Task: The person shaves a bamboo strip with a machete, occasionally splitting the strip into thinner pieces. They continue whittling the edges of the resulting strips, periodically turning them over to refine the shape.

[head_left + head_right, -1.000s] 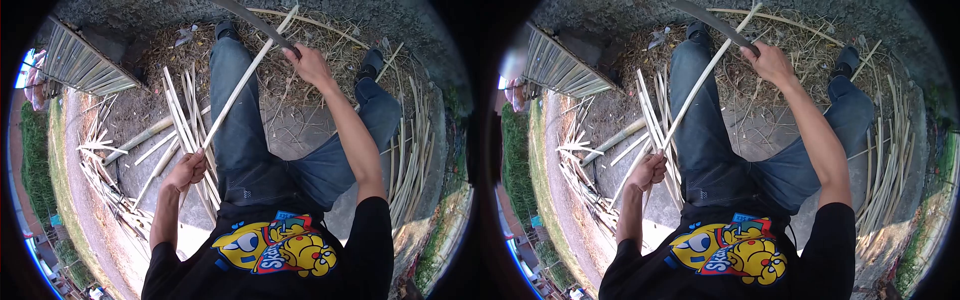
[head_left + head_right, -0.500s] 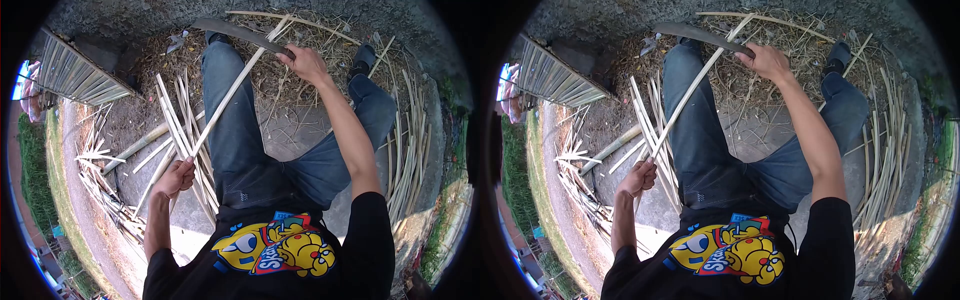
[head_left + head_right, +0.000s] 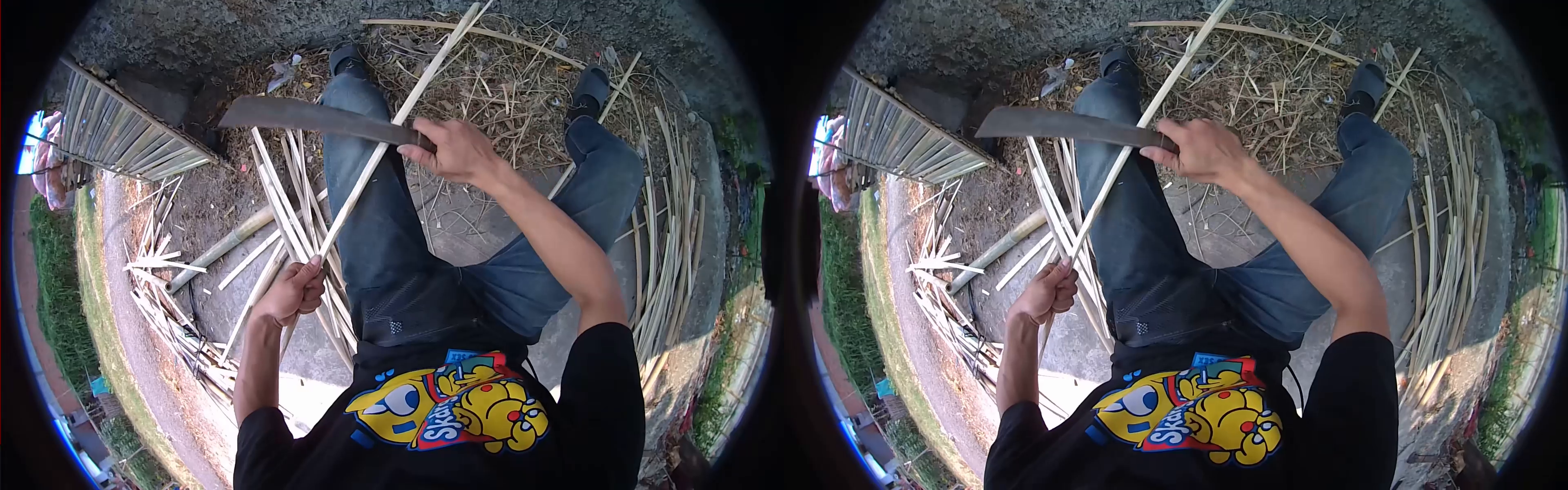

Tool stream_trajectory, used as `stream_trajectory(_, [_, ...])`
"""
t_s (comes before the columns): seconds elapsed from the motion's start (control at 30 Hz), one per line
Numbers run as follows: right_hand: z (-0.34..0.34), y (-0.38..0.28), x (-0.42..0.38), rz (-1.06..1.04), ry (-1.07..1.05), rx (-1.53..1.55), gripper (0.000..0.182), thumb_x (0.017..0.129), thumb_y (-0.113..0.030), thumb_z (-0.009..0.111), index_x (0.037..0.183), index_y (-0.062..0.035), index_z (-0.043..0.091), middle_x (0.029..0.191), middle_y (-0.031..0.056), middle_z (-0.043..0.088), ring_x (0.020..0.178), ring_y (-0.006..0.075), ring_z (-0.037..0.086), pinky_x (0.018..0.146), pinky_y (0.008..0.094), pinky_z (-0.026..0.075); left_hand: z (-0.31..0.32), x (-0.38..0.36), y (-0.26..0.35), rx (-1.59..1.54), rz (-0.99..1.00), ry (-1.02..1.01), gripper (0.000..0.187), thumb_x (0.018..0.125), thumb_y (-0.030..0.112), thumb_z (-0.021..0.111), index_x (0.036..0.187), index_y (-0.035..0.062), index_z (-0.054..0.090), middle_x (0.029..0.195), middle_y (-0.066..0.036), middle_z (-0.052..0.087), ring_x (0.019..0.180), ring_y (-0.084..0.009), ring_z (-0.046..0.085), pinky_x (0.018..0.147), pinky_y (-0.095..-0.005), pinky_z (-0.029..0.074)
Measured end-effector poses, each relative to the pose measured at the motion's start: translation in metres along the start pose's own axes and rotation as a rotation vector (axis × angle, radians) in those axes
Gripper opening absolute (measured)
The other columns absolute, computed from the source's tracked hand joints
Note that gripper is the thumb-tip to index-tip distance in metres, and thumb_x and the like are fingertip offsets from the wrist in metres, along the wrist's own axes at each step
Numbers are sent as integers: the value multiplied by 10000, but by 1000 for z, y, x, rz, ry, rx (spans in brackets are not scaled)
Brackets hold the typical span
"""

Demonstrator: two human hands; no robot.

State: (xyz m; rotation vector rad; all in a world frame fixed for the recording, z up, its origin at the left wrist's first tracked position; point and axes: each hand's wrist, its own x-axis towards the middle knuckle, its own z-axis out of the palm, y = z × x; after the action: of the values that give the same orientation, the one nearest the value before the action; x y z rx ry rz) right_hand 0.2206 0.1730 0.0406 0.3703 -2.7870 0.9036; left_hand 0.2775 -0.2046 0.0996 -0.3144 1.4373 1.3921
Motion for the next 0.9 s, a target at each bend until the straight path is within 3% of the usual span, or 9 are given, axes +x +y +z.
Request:
stream_trajectory(0.03, [6,-13,-8,-110,28,-111,607,928,-717,468,985,-129,606,627,123,613,577,340,651,549,481,505,-1,3,0,15,6,1,505,1073,434,437,657,159,353,538,72,249,427,-60,191,401,-267,143])
stream_trajectory(0.13, [-1,40,-1,8,-47,-225,598,949,-704,430,998,-128,581,632,125,626,622,342,679,592,499,551,-33,-13,-21,46,10,17,506,1070,430,446,654,161,347,542,69,254,433,-64,192,405,-269,147])
stream_trajectory(0.17, [-26,68,9,290,46,-146,591,964,-687,424,941,-119,583,647,122,624,611,327,670,556,488,516,-51,-27,-34,43,-15,15,508,1067,430,454,651,160,344,544,70,252,435,-64,192,408,-268,149])
stream_trajectory(0.23, [-57,152,28,640,332,-62,610,1020,-591,408,801,-55,600,596,115,593,516,293,610,487,424,456,-80,-49,-59,45,-51,51,513,1062,430,468,645,159,341,548,72,247,438,-64,191,412,-268,153])
stream_trajectory(0.27, [-77,161,29,1030,360,203,637,1028,-562,420,756,-12,594,575,112,574,500,262,594,486,411,453,-90,-56,-68,66,-61,90,516,1059,430,475,641,159,341,550,73,244,438,-65,191,414,-268,154])
stream_trajectory(0.33, [-89,209,16,1189,626,490,644,1022,-559,445,733,0,581,560,99,559,472,222,561,481,396,457,-105,-61,-83,61,-21,36,519,1063,413,473,629,153,360,551,77,236,457,-64,193,430,-264,166])
stream_trajectory(0.53, [-116,161,11,928,772,926,551,1002,-534,507,789,-28,551,694,59,565,526,161,552,489,336,471,-87,-34,-75,89,6,1,535,1073,444,419,627,156,355,548,79,230,447,-68,186,417,-269,167])
stream_trajectory(0.8, [-88,89,0,621,591,784,456,1015,-465,521,891,-31,588,708,30,568,483,118,549,420,290,435,-77,-6,-53,83,10,-53,523,1071,416,442,635,133,387,559,70,258,467,-70,205,439,-268,173])
stream_trajectory(0.9, [-66,73,3,576,593,719,495,996,-496,552,827,-34,612,641,18,567,481,113,560,424,289,422,-78,-3,-54,-55,-60,-124,515,1067,419,441,638,142,379,562,73,251,465,-66,200,438,-261,170])
